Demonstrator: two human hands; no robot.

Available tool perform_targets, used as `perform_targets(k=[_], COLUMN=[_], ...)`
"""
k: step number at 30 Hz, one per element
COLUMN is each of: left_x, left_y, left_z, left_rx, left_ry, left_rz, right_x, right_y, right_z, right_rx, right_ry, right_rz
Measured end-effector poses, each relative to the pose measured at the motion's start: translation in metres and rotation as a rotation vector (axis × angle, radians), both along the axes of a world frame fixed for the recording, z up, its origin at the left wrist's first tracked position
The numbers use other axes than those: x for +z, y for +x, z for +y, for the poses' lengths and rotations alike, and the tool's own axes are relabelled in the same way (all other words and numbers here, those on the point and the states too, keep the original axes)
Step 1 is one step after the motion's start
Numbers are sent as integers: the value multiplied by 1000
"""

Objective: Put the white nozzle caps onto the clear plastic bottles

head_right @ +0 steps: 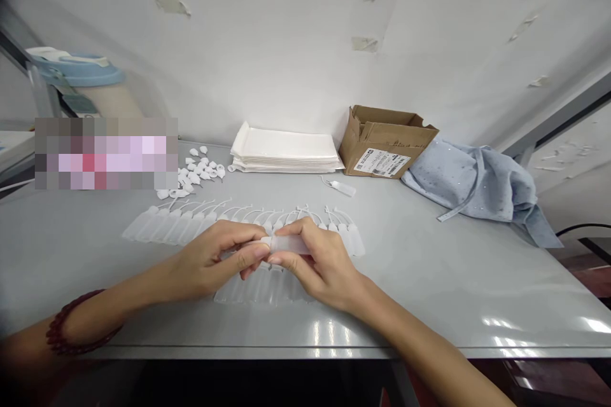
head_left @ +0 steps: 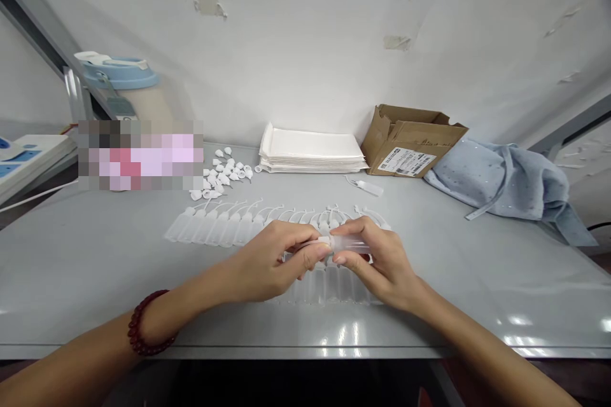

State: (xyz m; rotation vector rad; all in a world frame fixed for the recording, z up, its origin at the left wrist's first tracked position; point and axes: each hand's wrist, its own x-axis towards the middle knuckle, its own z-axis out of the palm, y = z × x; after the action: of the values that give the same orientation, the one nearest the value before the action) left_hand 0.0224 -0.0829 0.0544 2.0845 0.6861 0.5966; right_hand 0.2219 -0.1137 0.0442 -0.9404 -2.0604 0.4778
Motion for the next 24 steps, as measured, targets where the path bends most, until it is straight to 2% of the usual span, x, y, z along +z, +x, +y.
perform_targets(k=[4, 9, 11, 14, 17, 20, 22, 24], left_x=[-9, -20, -21, -19, -18, -19, -20, -19], left_y=[-1, 0, 1, 3, 4, 4, 3, 0], left_z=[1, 2, 1, -1, -3, 0, 5, 13], left_rx=[17, 10, 12, 28, 13, 16, 70, 168], left_ry=[388, 833, 1028, 1255, 1378, 1356, 1288, 1194], left_rz=[12, 154, 191, 223, 262, 262, 229, 217], right_x=[9, 14, 13, 13, 13, 15, 15, 11], right_y=[-1, 0, 2, 4, 4, 3, 6, 14], right_z=[1, 8, 11, 14, 15, 15, 16, 23], right_rx=[6, 37, 70, 112, 116, 94, 18, -137], right_ry=[-389, -899, -1044, -1159, -1207, -1145, -952, -619], right_rz=[138, 294, 335, 382, 390, 342, 229, 80])
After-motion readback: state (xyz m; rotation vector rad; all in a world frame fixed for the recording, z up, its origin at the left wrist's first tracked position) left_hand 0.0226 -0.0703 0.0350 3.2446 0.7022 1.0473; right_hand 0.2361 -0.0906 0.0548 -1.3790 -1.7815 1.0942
